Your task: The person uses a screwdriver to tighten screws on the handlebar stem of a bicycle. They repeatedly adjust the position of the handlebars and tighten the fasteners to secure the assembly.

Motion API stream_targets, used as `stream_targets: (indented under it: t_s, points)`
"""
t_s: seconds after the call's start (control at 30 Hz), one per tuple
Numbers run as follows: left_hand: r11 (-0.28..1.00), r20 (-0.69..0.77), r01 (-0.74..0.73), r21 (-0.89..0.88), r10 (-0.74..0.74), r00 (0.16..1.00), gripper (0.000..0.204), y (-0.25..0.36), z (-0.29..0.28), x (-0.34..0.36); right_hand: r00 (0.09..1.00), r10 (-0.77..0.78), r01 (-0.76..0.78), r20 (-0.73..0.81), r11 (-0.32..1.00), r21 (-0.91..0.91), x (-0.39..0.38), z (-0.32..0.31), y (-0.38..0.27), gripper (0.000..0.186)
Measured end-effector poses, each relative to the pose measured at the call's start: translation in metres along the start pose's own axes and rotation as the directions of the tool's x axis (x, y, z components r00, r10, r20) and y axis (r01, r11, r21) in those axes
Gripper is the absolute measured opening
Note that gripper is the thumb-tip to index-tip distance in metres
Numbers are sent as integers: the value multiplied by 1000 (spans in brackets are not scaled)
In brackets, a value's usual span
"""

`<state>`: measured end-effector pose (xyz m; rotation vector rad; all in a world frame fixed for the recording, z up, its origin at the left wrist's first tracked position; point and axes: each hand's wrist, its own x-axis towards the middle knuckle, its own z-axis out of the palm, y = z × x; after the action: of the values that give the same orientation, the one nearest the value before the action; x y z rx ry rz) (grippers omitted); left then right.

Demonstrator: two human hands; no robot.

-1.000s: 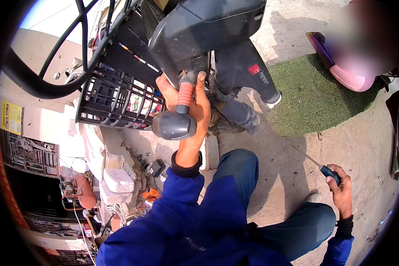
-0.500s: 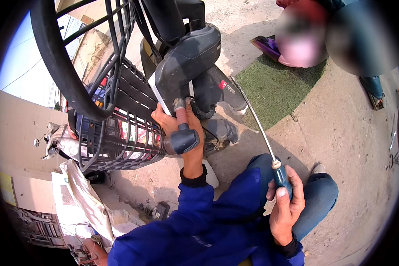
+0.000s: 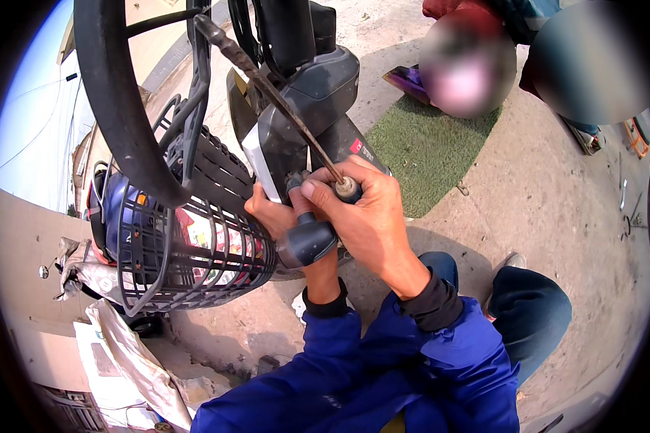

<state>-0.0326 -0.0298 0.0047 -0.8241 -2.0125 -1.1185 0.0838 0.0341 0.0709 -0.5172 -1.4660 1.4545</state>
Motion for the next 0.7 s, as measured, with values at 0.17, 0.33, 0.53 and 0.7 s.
stream_targets:
  t_s: [0.17,0.33,0.53,0.7]
  points:
    - [999,-27,-53,-2,53,998,67,3,1,1,997,67,-60,48,988,-144,13,12,-8,20]
    - [994,16,99,-41,-98,995,62,16,2,7,996,29,-15,79,985,-175,25,10,-3,20]
    - [999,9,-42,-33,42,999,57,12,0,6,997,6,2,75,994,-111,22,14,0,19]
    - [981,2,-192,-32,192,981,80,24,-2,6,998,-31,37,47,991,-127,28,17,0,16]
